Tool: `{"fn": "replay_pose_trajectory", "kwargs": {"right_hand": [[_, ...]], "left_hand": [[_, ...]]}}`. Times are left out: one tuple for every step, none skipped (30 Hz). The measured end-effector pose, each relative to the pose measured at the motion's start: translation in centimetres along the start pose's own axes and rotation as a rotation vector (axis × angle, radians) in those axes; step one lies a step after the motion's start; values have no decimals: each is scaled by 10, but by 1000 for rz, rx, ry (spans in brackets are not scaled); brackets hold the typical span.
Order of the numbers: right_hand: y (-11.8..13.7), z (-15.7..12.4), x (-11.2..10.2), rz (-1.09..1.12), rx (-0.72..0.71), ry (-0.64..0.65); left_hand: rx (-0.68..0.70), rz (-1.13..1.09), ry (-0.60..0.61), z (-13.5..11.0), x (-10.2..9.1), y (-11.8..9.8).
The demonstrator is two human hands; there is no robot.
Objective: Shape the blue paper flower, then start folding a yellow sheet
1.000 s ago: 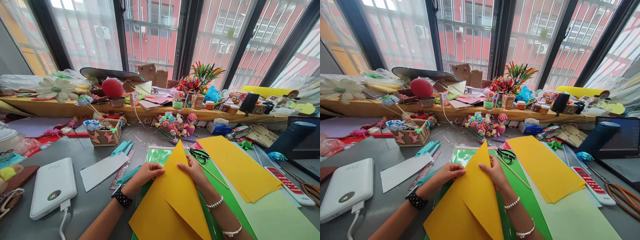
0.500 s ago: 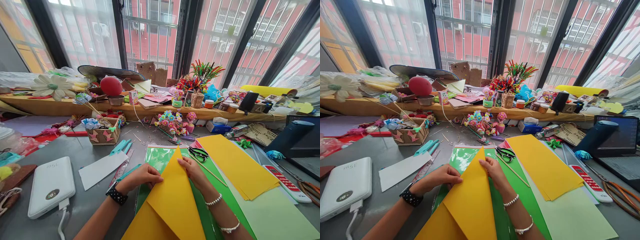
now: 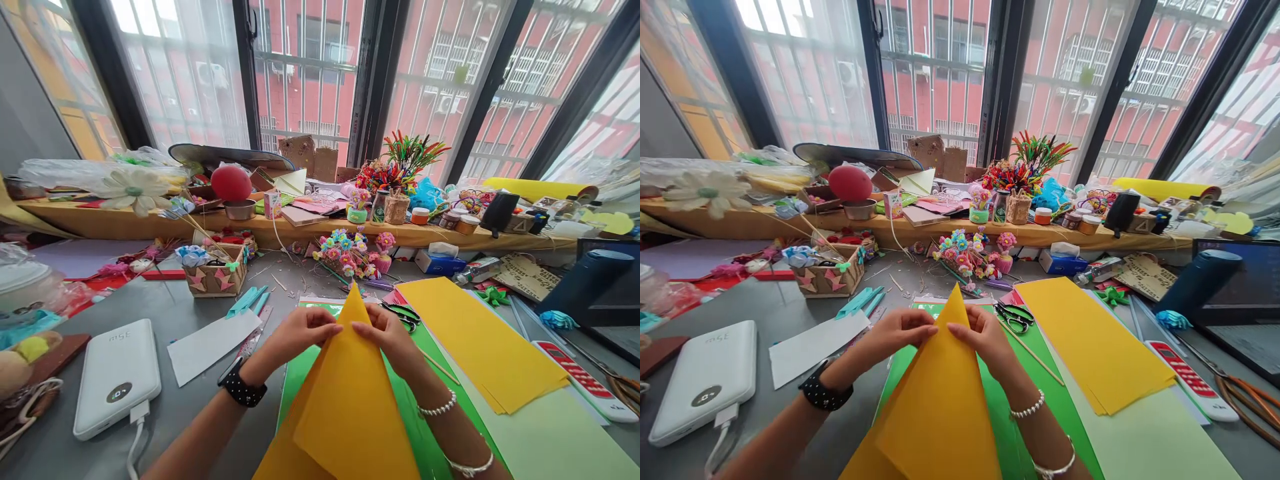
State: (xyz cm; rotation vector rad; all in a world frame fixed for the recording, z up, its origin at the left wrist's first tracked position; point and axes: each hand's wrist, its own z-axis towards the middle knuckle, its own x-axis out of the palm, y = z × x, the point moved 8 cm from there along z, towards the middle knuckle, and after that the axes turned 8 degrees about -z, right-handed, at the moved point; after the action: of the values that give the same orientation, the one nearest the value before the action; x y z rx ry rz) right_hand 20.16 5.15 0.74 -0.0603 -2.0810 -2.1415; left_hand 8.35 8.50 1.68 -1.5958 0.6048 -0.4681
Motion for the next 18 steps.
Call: {"fn": "replay_pose_trajectory", "kwargs": {"right_hand": [[16, 2, 2, -4, -35, 2], [33, 3, 4, -10, -79, -6], [52, 5, 4, -32, -151, -33], [71, 6, 4, -56, -225, -66], [89, 6, 5, -82, -300, -100], [104, 6, 6, -110, -366, -121], [117, 5, 8, -131, -434, -142], [129, 2, 10, -146, -503, -157], [137, 0, 13, -169, -556, -167], [143, -3, 14, -190, -601, -180], [147, -7, 15, -214, -634, -196], [150, -11, 15, -237, -656, -221], [151, -16, 14, -247, -672, -253], [153, -21, 13, -253, -692, -277], [154, -27, 13, -254, -712, -293], [156, -32, 13, -259, -730, -290], [156, -36, 14, -266, -730, -281], [156, -39, 15, -277, -717, -268]], "left_hand": [[54, 11, -32, 0, -2, -17], [107, 24, -64, -1, -3, -35], [159, 40, -88, -2, -4, -53], [235, 60, -112, -4, -5, -73], [312, 79, -110, -7, -2, -91], [404, 111, -132, -11, -2, -109], [481, 183, -165, -16, 0, -125], [545, 280, -235, -22, -1, -138], [595, 385, -311, -29, -1, -149], [631, 480, -366, -35, 0, -158], [682, 562, -423, -43, 2, -165], [749, 620, -475, -52, 4, -171], [828, 650, -520, -62, 6, -176], [876, 680, -541, -69, 9, -178], [921, 694, -547, -76, 13, -178], [969, 699, -543, -82, 16, -178], [1005, 694, -538, -88, 18, -176], [1042, 686, -541, -93, 20, -175]]}}
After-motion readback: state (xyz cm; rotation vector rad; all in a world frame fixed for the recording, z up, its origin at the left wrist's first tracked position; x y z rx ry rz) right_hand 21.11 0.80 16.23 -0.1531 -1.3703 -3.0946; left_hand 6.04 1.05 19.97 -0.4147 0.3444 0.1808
